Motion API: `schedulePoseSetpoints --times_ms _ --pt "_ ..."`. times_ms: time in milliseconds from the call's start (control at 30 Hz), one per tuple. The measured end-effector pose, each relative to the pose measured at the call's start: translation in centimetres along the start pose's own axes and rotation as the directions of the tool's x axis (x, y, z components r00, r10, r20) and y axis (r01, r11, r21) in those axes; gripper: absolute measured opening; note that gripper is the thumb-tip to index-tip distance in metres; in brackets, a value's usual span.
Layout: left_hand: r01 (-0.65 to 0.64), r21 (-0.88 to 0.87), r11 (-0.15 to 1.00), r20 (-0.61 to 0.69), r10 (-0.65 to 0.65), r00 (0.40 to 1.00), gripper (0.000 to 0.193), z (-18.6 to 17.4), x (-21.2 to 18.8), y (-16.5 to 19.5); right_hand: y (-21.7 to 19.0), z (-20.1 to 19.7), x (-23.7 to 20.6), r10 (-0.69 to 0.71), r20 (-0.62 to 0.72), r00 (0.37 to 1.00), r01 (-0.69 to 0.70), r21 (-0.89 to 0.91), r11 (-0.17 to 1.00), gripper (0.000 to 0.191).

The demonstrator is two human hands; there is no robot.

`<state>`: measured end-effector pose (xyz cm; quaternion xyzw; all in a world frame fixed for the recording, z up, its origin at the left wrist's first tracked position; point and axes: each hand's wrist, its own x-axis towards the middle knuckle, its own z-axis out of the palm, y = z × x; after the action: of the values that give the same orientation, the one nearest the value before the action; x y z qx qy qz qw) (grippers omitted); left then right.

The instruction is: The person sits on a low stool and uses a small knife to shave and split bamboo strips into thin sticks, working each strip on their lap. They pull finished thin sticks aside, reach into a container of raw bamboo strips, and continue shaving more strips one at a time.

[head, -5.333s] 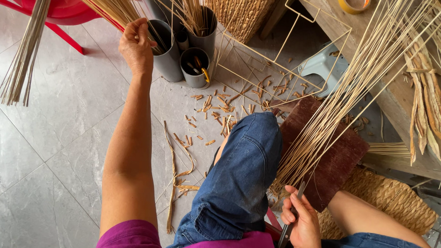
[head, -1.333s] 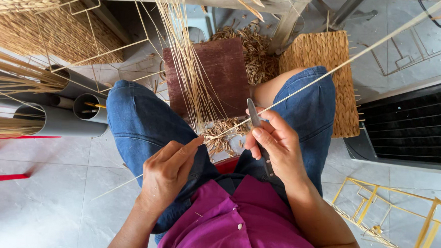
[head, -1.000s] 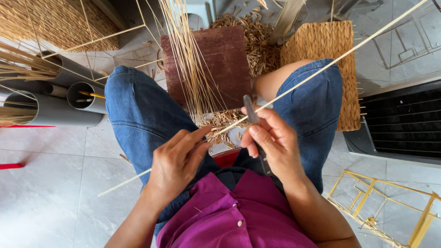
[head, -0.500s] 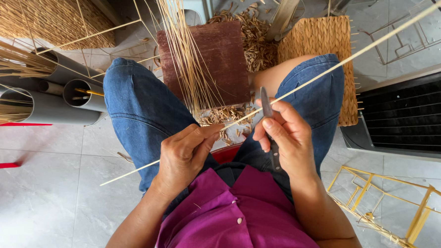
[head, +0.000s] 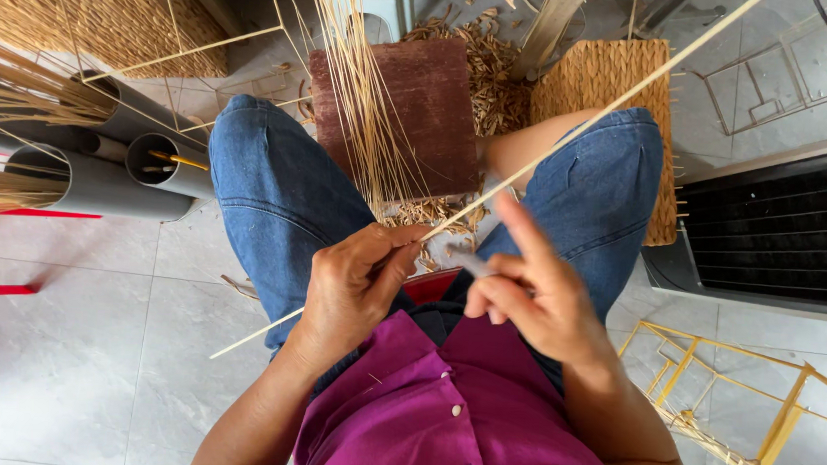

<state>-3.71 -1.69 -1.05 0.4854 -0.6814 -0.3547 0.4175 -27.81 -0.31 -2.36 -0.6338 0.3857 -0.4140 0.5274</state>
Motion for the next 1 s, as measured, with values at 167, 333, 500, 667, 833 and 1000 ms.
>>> schedulePoseSetpoints --times_ms 167,333,500,667,833,1000 --pt "-0.049 0.024 0.999 0.021 0.048 0.999 0.017 0.1 0.2 0.8 1.2 1.2 0.9 -0.056 -0.001 0.998 0.055 -0.204 0.977 0.057" --pt "-0.009 0.027 1.0 0.056 0.007 0.998 0.02 -0.4 0.0 0.0 2.8 -1.3 0.1 -0.089 -0.247 0.965 0.06 -0.121 0.991 0.046" --pt "0.117 -0.142 0.983 0.05 -0.111 0.993 0.018 -1.3 -0.8 -1.2 2.0 -8.0 -0.7 -0.217 -0.66 0.719 0.307 0.022 0.952 0.041" --pt "0.152 -0.197 0.969 0.048 -0.146 0.988 0.017 -0.9 -1.1 -1.9 0.4 -6.5 -1.3 -0.112 -0.593 0.798 0.237 0.137 0.962 0.056" --pt "0.15 -0.207 0.967 0.064 -0.14 0.988 0.014 -0.2 -1.2 -1.9 1.0 0.1 0.0 0.206 -0.032 0.978 -0.194 0.223 0.955 0.055" --pt "0.239 -0.109 0.965 0.127 -0.225 0.966 0.012 -1.4 -2.0 -2.6 3.3 1.8 1.6 0.126 0.02 0.992 -0.127 0.273 0.954 0.042"
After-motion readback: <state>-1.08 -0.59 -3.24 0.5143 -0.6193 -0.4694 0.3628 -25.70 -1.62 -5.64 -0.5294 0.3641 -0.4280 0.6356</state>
